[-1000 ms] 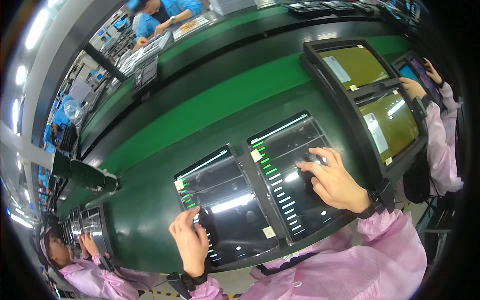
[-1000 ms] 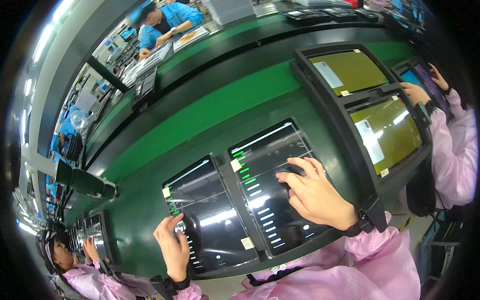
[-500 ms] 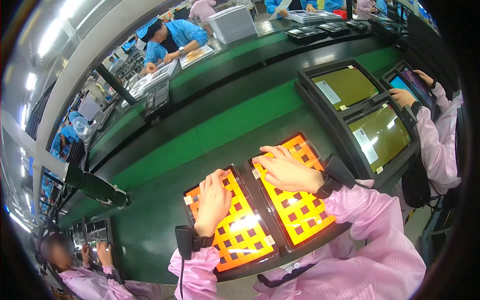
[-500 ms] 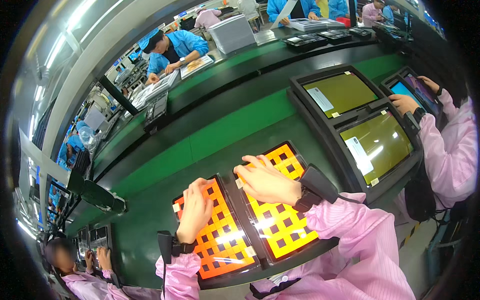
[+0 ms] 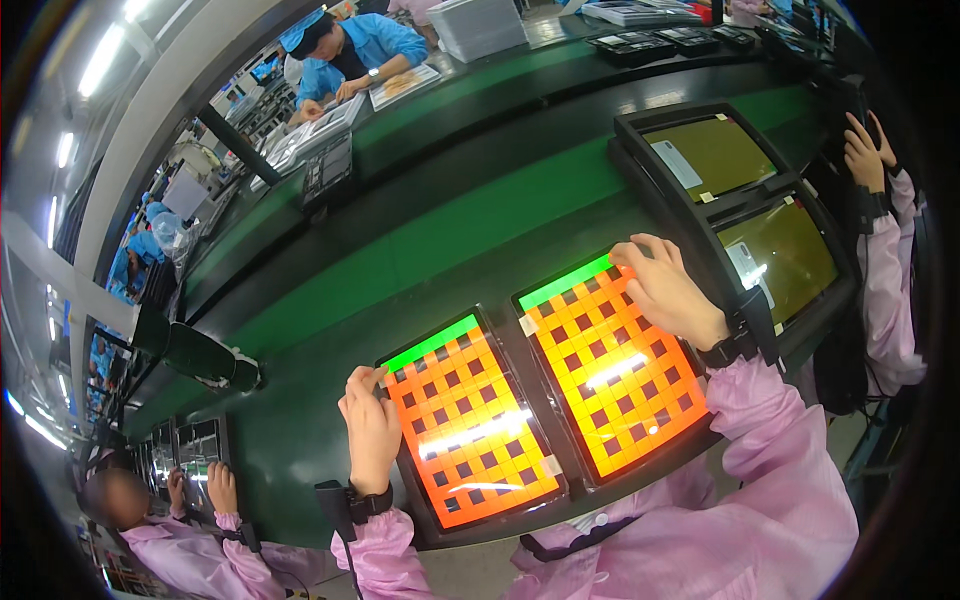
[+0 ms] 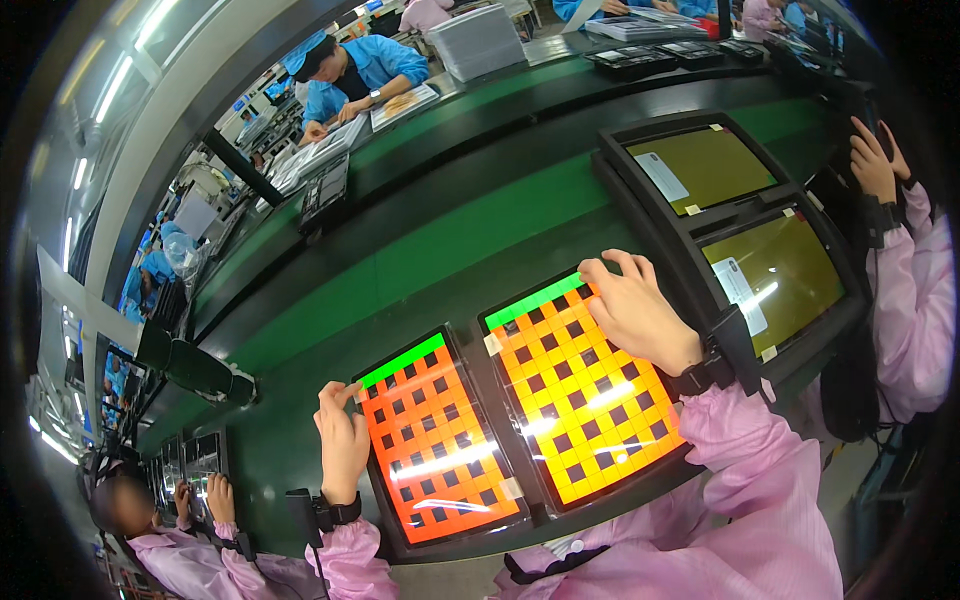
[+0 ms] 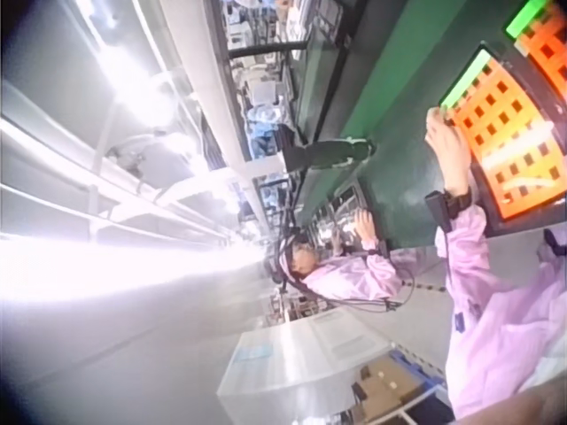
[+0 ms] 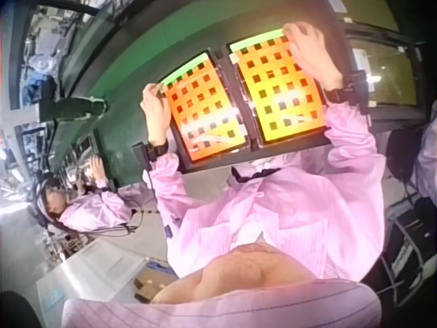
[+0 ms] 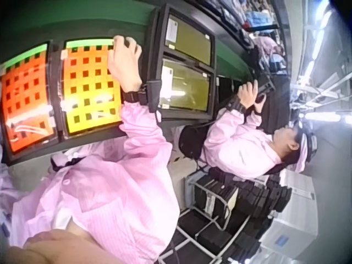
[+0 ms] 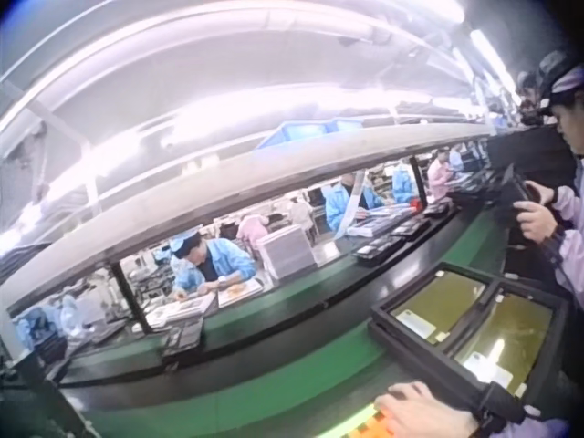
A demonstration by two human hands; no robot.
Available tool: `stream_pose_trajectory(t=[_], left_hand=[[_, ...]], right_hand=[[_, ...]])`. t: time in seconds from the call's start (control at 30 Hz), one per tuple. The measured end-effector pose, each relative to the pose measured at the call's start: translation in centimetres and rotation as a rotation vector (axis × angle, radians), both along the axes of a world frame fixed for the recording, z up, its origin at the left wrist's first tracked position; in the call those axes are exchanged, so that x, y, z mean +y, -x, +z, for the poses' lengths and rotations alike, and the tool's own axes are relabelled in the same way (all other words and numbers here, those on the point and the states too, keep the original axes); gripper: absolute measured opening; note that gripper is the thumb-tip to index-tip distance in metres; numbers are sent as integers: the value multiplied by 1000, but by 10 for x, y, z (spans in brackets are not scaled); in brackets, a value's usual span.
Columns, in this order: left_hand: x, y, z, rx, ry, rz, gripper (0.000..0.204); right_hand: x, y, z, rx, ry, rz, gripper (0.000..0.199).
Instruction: Testing touch screens and display quality on tablet devices at a manufacturing line.
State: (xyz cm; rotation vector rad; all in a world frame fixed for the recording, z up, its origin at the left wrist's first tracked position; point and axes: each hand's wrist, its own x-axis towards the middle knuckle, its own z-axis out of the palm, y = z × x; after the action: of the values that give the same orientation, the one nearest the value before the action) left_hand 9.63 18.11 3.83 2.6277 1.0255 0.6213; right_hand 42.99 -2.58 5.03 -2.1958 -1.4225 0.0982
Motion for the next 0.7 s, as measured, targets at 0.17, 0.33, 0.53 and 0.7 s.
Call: stream_pose_trajectory(t=[0.17,0.33,0.53,0.7], left_hand=[[-8,2,0,40,-22,9,43],[-46,26,8,65,36,9,44],[-113,52,-5,95,72,62,50],[-175,77,6,255,74,106,50]], right_hand=[[-7,-1,-5,-52,-31,24,32],[-36,16,1,-87,-1,50,32],[-102,48,12,3,108,1,36],[-147,86,25,76,216,-7,45]])
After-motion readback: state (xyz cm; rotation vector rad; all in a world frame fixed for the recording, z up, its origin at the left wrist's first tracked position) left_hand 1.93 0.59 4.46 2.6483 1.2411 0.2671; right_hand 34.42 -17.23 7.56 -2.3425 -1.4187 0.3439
